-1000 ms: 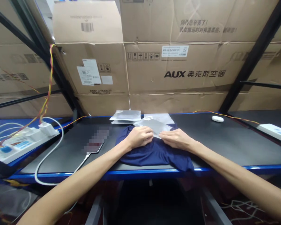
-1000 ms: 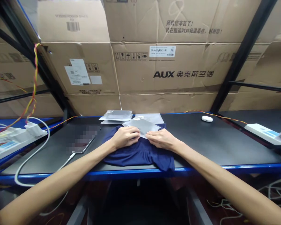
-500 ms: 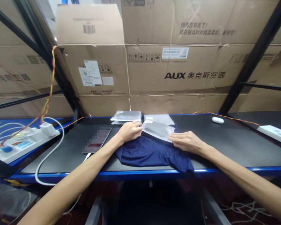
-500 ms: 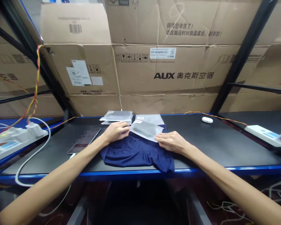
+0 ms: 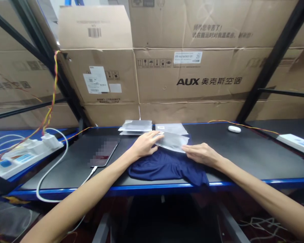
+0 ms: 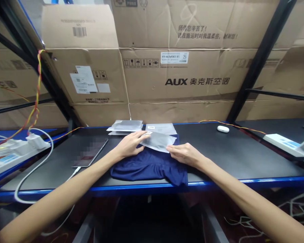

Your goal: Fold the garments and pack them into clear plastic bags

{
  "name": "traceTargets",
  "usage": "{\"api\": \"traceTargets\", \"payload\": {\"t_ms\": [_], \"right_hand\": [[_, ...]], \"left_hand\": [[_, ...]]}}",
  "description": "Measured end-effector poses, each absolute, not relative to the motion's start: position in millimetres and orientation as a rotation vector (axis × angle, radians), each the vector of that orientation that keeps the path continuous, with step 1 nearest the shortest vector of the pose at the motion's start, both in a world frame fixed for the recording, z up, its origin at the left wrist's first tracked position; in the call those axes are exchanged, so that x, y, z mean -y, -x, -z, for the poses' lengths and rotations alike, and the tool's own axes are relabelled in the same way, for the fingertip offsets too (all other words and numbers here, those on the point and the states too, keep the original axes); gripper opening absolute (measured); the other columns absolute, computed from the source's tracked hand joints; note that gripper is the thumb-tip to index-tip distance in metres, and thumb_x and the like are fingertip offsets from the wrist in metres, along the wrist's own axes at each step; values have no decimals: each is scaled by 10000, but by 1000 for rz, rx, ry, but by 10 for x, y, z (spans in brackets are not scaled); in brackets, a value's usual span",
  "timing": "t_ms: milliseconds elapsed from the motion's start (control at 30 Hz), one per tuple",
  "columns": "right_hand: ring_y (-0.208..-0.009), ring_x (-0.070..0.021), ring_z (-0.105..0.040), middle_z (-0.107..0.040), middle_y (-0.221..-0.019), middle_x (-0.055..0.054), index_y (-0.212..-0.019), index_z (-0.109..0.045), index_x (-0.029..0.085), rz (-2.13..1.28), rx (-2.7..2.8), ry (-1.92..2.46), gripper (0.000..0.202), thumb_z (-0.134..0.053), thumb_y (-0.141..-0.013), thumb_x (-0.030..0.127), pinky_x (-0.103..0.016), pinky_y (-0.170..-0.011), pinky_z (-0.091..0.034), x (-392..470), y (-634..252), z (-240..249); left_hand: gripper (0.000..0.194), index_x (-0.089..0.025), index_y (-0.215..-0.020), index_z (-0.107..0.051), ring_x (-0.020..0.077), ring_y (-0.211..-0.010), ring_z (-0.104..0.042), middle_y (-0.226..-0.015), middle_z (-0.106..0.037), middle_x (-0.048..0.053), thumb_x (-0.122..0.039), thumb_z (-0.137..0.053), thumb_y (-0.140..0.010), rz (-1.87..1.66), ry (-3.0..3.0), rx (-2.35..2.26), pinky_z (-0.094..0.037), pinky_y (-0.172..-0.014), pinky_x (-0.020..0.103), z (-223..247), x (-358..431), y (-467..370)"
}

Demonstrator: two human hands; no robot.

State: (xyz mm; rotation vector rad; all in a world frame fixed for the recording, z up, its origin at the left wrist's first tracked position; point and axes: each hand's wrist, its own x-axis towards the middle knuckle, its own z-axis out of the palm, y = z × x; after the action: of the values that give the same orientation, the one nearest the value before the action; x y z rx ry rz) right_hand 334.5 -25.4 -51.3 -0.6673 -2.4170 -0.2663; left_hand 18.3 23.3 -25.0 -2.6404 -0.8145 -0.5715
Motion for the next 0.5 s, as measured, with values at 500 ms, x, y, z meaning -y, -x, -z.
{"api": "traceTargets", "payload": {"t_ms": [500], "right_hand": [[-774,-170,-743,-772,-969,-42,-1017,-714,253,482,2128,748,148,-610,-913,266,-255,-708,-611,355,-3251,434]], "left_hand": [[446,-279,-1354,-582,231,-1234,-596,-1343,-630,25,-225,-529,-914,921,2419,856,-481,-1060,372,14,-173,-86]]}}
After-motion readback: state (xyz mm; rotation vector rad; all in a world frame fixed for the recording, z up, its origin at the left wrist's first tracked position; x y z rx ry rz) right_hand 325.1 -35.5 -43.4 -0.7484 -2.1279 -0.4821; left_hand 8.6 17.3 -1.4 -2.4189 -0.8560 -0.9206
